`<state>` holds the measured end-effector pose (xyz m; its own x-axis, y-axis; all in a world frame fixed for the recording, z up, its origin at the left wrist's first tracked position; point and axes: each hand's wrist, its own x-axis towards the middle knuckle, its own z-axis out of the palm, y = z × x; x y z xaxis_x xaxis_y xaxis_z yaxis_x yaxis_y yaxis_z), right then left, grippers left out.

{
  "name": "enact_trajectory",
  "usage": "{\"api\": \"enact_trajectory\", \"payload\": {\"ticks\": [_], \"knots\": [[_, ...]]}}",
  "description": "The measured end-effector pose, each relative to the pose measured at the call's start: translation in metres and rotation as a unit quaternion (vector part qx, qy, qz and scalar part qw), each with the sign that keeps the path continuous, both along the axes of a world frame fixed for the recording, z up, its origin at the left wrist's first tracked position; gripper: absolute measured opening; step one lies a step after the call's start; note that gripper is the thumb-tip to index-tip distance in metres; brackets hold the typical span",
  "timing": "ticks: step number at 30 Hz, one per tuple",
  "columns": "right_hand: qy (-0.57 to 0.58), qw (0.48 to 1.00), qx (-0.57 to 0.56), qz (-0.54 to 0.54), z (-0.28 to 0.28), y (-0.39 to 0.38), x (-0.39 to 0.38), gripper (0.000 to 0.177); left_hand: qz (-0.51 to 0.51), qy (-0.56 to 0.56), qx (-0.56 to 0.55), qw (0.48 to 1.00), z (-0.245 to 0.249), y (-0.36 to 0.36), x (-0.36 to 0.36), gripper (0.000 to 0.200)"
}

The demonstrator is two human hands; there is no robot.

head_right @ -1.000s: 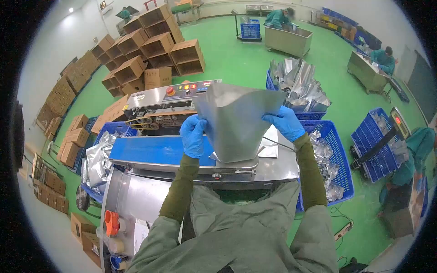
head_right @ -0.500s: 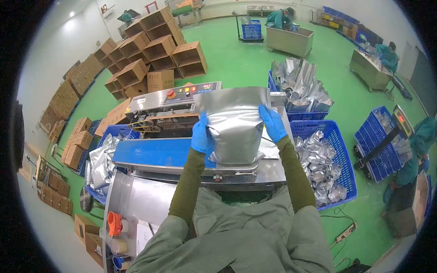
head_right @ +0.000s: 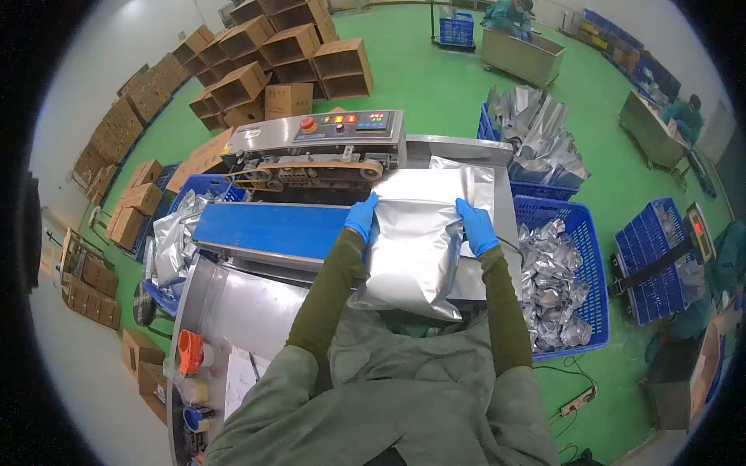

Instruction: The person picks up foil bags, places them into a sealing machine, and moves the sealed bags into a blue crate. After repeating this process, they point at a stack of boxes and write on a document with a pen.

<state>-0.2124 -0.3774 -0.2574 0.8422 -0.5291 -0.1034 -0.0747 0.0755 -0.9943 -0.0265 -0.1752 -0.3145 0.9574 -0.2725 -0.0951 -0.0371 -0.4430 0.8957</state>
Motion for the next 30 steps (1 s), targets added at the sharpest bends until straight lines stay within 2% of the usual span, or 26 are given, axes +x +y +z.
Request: {"api": "enact_trajectory", "payload": {"ticks": [5,7,9,10,11,12,13,15,17,19,20,22,23,25,27,29,30], "knots": [[0.034,0.997,-0.062,0.016,-0.012,0.011,0.028,0.040,-0.026,-0.022,0.022,0.999,-0.004,0.024,0.037,0.068],[0.054,0.998,-0.043,0.013,0.000,0.030,0.033,0.046,-0.019,-0.060,0.076,0.995,-0.004,0.039,0.049,0.067],[0.065,0.997,0.033,0.029,0.021,0.051,0.028,0.048,-0.047,-0.055,0.101,0.992,0.007,0.067,0.053,0.063],[0.052,0.994,0.051,0.087,0.017,0.052,0.023,0.051,-0.074,-0.141,0.166,0.973,0.014,0.085,0.049,0.060],[0.051,0.994,0.052,0.086,0.021,0.054,0.013,0.051,-0.101,-0.224,0.227,0.942,0.027,0.104,0.042,0.058],[0.057,0.989,0.061,0.126,0.032,0.057,-0.002,0.052,-0.010,-0.003,-0.003,1.000,0.052,0.122,0.032,0.053],[0.063,0.982,0.069,0.164,0.038,0.059,-0.015,0.052,0.082,0.219,-0.231,0.944,0.070,0.143,0.024,0.048],[0.064,0.982,0.074,0.161,0.032,0.052,-0.038,0.051,0.181,0.115,-0.272,0.938,0.054,0.201,0.022,0.044],[0.069,0.981,0.081,0.162,0.027,0.049,-0.062,0.051,0.226,-0.080,-0.286,0.928,0.034,0.257,-0.014,0.039],[0.050,0.985,0.071,0.146,0.029,0.051,-0.081,0.046,0.376,-0.160,-0.329,0.851,0.042,0.262,-0.075,0.040],[0.052,0.984,0.073,0.155,0.025,0.052,-0.087,0.046,0.412,-0.163,-0.332,0.832,0.031,0.270,-0.094,0.042],[0.047,0.987,0.093,0.123,0.018,0.055,-0.096,0.043,0.375,0.021,-0.424,0.824,0.020,0.265,-0.130,0.047],[0.052,0.984,0.092,0.145,0.014,0.057,-0.098,0.043,0.326,0.115,-0.485,0.803,0.029,0.254,-0.145,0.049],[0.066,0.989,0.070,0.114,0.010,0.062,-0.099,0.042,0.236,0.220,-0.578,0.750,0.044,0.235,-0.157,0.055],[0.068,0.992,0.038,0.102,0.016,0.069,-0.101,0.041,0.193,0.216,-0.628,0.722,0.049,0.228,-0.143,0.060],[0.062,0.994,0.013,0.088,0.015,0.069,-0.108,0.041,0.133,0.142,-0.637,0.746,0.026,0.238,-0.114,0.061],[0.054,0.995,0.050,0.074,0.010,0.063,-0.112,0.041,0.172,0.113,-0.654,0.728,0.035,0.242,-0.103,0.058]]}}
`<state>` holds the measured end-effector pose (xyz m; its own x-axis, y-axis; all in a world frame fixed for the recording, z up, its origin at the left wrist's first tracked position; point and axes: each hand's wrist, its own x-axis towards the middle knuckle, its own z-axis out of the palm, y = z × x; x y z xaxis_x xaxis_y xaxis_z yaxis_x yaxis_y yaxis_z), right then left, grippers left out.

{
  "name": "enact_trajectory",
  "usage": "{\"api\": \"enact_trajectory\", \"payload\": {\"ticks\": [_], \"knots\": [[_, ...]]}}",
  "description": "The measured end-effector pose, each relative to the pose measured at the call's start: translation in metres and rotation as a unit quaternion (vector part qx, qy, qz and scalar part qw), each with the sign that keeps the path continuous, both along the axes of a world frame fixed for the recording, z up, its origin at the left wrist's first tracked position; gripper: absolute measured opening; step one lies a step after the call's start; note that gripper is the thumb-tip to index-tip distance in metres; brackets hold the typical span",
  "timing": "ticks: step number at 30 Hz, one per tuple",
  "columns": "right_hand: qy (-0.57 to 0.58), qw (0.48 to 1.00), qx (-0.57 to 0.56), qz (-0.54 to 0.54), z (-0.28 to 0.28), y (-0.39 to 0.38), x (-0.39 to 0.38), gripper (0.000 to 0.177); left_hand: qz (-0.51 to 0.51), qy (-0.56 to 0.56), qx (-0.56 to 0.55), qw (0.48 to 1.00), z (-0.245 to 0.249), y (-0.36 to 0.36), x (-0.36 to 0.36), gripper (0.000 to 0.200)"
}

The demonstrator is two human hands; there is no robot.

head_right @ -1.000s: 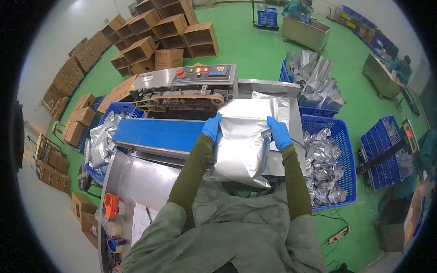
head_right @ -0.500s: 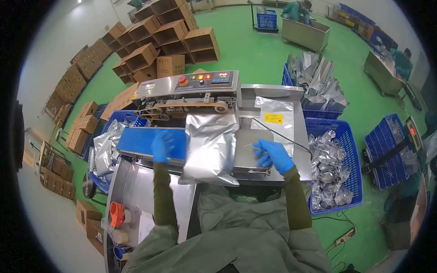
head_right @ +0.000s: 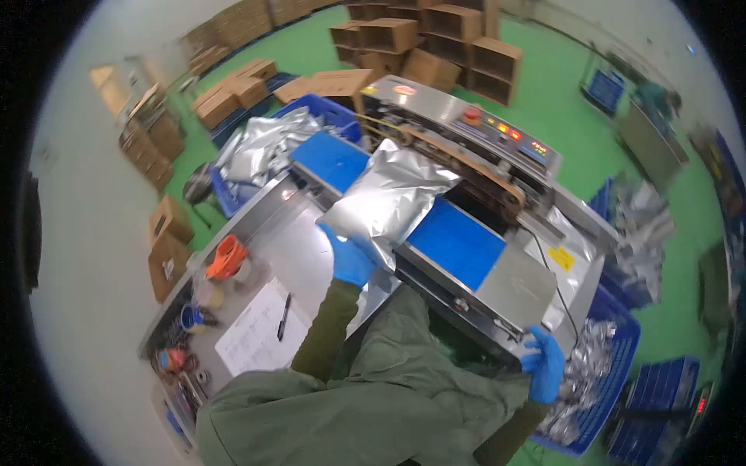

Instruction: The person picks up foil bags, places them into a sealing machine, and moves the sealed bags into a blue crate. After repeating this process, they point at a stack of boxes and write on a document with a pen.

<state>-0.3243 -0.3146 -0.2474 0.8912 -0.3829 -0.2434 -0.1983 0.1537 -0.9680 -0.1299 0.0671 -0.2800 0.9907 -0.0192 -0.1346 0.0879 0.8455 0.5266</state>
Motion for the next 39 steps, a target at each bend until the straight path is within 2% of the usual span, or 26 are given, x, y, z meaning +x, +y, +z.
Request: {"api": "enact_trajectory", "payload": {"ticks": [1,2,3,5,6,9,10,11,13,16,21,23,25,26,27,28,29,30,32,33,34,35,36,37,38,39], "knots": [[-0.003,0.999,0.036,-0.021,-0.005,-0.008,-0.005,0.042,0.047,0.003,-0.016,0.999,0.009,0.003,0.012,0.055],[-0.001,0.999,0.028,-0.028,-0.004,-0.014,-0.011,0.043,0.107,0.077,-0.025,0.991,-0.001,0.006,0.035,0.037],[-0.002,0.999,0.021,-0.039,-0.004,-0.020,-0.017,0.045,0.118,0.074,-0.031,0.990,0.004,0.013,0.043,0.037],[-0.025,0.998,0.020,-0.045,-0.010,-0.027,-0.027,0.047,0.099,0.113,0.058,0.987,0.015,0.027,0.055,0.020],[-0.025,0.998,0.009,-0.055,-0.008,-0.030,-0.032,0.048,0.063,0.101,0.005,0.993,0.007,0.040,0.068,0.015],[-0.032,0.996,-0.024,-0.086,-0.010,-0.028,-0.037,0.049,0.081,0.102,-0.025,0.991,-0.011,0.079,0.104,0.017],[-0.024,0.995,-0.019,-0.093,-0.010,-0.029,-0.039,0.048,0.095,0.076,-0.012,0.992,-0.031,0.098,0.121,0.019],[-0.020,0.995,-0.014,-0.100,-0.012,-0.030,-0.040,0.048,0.072,0.069,-0.014,0.995,-0.030,0.111,0.127,0.026],[-0.026,0.995,-0.025,-0.091,-0.010,-0.027,-0.040,0.047,0.040,0.059,0.009,0.997,-0.001,0.124,0.126,0.029],[-0.022,0.996,-0.003,-0.086,-0.013,-0.025,-0.039,0.050,0.046,0.050,0.013,0.998,0.019,0.147,0.136,0.035],[-0.003,0.996,-0.001,-0.092,-0.009,-0.018,-0.033,0.050,0.076,-0.026,0.051,0.996,-0.009,0.204,0.184,0.043],[-0.009,0.995,-0.012,-0.101,-0.010,-0.017,-0.035,0.049,0.208,0.013,0.166,0.964,0.000,0.213,0.189,0.039],[-0.017,0.996,-0.010,-0.081,-0.007,-0.016,-0.038,0.048,0.335,0.002,0.166,0.928,-0.003,0.228,0.202,0.041],[-0.022,0.996,-0.009,-0.090,0.004,-0.009,-0.040,0.048,0.421,-0.016,0.213,0.881,0.016,0.224,0.194,0.048],[0.010,0.994,-0.018,-0.110,0.020,0.002,-0.040,0.044,0.435,-0.044,0.267,0.859,0.053,0.207,0.167,0.053],[0.043,0.990,-0.025,-0.128,0.029,0.009,-0.041,0.040,0.478,-0.013,0.397,0.783,0.073,0.204,0.157,0.051],[0.043,0.990,-0.023,-0.136,0.027,0.007,-0.043,0.040,0.505,-0.103,0.473,0.715,0.087,0.207,0.154,0.052],[0.046,0.991,-0.008,-0.123,0.024,0.002,-0.046,0.043,0.529,-0.083,0.523,0.664,0.129,0.182,0.127,0.052],[0.053,0.990,0.007,-0.130,0.025,0.006,-0.046,0.044,0.556,-0.182,0.508,0.632,0.178,0.176,0.116,0.053],[0.060,0.990,0.008,-0.128,0.018,0.005,-0.047,0.044,0.555,-0.208,0.466,0.657,0.203,0.174,0.116,0.053],[0.039,0.990,0.002,-0.133,0.005,-0.002,-0.046,0.045,0.536,-0.245,0.394,0.705,0.238,0.158,0.104,0.048],[0.016,0.990,-0.003,-0.140,-0.007,-0.010,-0.047,0.047,0.509,-0.302,0.321,0.739,0.248,0.175,0.127,0.046],[0.011,0.994,0.025,-0.108,-0.011,-0.018,-0.049,0.048,0.459,-0.312,0.263,0.789,0.273,0.167,0.124,0.047],[0.013,0.993,0.026,-0.110,-0.017,-0.022,-0.051,0.048,0.495,-0.383,0.259,0.735,0.283,0.184,0.157,0.046],[0.024,0.993,0.013,-0.113,-0.017,-0.021,-0.050,0.048,0.482,-0.381,0.227,0.756,0.288,0.193,0.179,0.042],[0.034,0.993,0.001,-0.115,-0.019,-0.020,-0.050,0.048,0.483,-0.388,0.247,0.745,0.295,0.198,0.195,0.045]]}}
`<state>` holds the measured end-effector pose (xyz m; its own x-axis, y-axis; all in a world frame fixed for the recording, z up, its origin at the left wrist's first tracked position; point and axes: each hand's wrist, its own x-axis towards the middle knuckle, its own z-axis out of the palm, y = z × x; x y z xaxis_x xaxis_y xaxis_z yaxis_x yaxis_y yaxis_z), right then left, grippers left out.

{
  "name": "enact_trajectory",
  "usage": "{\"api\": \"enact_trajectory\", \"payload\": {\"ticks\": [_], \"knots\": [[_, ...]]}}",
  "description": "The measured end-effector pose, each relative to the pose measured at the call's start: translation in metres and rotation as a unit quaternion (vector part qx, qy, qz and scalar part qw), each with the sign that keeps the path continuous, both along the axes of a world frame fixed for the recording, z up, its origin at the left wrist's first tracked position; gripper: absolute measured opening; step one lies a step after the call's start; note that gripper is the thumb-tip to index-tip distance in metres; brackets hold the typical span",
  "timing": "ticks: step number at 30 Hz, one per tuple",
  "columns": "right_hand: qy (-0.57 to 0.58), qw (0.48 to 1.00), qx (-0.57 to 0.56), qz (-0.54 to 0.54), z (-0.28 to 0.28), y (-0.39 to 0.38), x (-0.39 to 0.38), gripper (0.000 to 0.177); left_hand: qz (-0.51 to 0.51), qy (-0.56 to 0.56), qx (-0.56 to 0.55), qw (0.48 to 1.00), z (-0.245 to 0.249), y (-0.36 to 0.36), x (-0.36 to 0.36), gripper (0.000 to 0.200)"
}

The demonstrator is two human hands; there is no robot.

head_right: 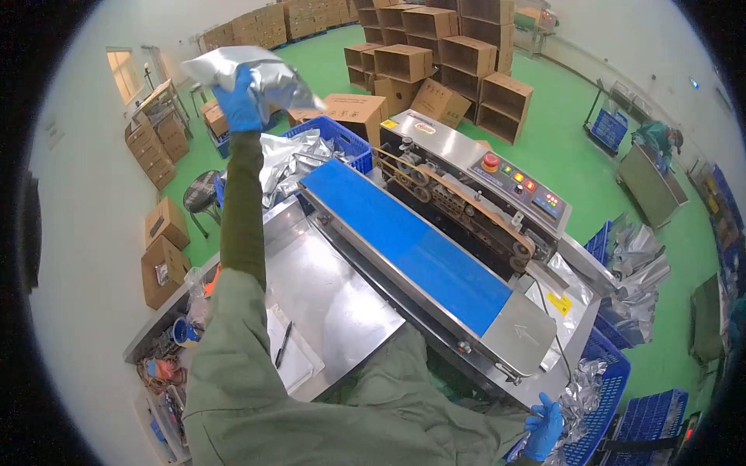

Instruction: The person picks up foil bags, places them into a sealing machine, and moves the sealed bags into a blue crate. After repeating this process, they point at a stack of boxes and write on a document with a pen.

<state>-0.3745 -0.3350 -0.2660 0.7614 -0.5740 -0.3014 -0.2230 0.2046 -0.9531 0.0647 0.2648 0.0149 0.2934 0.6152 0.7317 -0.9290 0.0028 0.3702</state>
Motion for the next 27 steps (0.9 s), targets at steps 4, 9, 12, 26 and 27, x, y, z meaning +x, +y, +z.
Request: {"api": "enact_trajectory", "payload": {"ticks": [4,9,12,26,27], "knots": [[-0.041,0.998,0.045,-0.012,-0.005,-0.010,-0.013,0.045,0.180,0.428,-0.015,0.886,-0.025,0.036,0.049,0.059],[-0.039,0.997,-0.008,-0.067,-0.007,-0.013,-0.039,0.043,-0.153,0.138,-0.021,0.978,-0.142,-0.033,0.060,0.033],[-0.014,0.998,0.043,-0.039,0.012,0.007,-0.020,0.034,-0.317,0.301,0.371,0.819,-0.188,-0.226,-0.102,0.042],[0.285,0.931,-0.094,-0.210,-0.204,-0.147,-0.151,0.045,-0.673,0.349,0.118,0.642,-0.247,-0.359,-0.246,0.047],[0.283,0.931,-0.089,-0.212,-0.216,-0.165,-0.157,0.045,-0.667,0.356,0.083,0.650,-0.245,-0.363,-0.254,0.039]]}}
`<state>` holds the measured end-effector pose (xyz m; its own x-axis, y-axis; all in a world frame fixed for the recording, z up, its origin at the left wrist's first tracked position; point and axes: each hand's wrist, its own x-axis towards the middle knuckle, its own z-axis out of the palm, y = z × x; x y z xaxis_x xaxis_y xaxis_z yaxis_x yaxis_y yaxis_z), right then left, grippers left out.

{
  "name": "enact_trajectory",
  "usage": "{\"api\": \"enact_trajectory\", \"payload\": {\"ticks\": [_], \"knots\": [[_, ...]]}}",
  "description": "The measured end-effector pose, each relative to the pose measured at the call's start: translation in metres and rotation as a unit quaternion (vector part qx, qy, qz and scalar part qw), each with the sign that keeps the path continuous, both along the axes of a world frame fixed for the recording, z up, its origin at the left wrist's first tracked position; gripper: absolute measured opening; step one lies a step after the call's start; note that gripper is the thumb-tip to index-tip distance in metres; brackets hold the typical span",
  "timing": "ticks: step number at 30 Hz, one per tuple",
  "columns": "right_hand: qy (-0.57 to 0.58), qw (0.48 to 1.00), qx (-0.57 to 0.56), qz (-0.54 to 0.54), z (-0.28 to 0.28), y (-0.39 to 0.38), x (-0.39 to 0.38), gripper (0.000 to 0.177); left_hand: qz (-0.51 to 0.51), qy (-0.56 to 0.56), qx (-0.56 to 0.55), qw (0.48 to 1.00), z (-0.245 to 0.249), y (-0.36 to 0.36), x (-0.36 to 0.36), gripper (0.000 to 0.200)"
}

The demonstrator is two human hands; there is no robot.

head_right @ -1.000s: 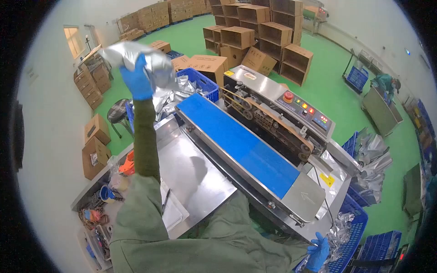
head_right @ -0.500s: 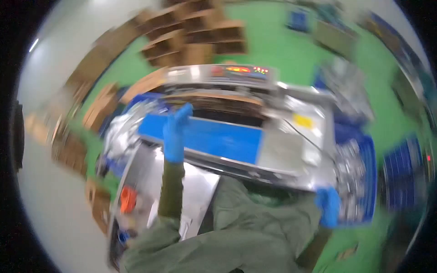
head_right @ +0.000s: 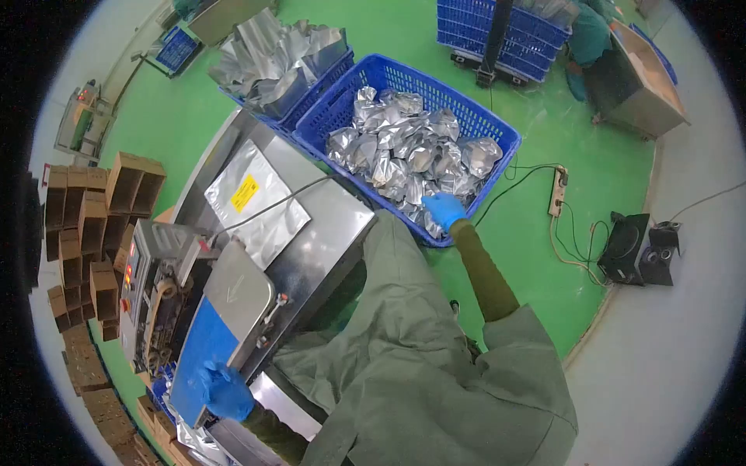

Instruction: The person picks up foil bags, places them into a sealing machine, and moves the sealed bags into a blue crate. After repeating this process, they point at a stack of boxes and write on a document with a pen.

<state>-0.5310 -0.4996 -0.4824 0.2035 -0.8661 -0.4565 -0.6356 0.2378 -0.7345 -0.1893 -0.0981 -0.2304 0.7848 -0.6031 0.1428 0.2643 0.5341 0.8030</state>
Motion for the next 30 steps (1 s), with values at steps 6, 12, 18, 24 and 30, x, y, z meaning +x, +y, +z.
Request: {"api": "enact_trajectory", "payload": {"ticks": [6,12,18,24,30], "knots": [[0.015,0.999,-0.037,0.019,-0.135,-0.110,0.002,0.035,0.095,0.024,0.137,0.986,-0.017,-0.005,-0.006,0.045],[-0.056,0.995,0.018,0.077,-0.145,-0.124,0.106,0.037,0.039,-0.060,0.266,0.961,0.023,-0.064,-0.054,0.060],[0.001,0.995,-0.082,0.065,-0.142,-0.156,0.140,0.041,-0.133,-0.020,0.245,0.960,0.014,-0.044,-0.036,0.039],[0.045,0.957,-0.196,-0.210,-0.081,-0.204,0.090,0.030,0.177,-0.027,0.355,0.918,-0.019,-0.033,-0.021,0.022],[0.352,0.923,-0.157,0.001,-0.225,-0.298,-0.017,0.032,0.090,-0.118,0.507,0.849,-0.002,-0.063,-0.033,0.014]]}}
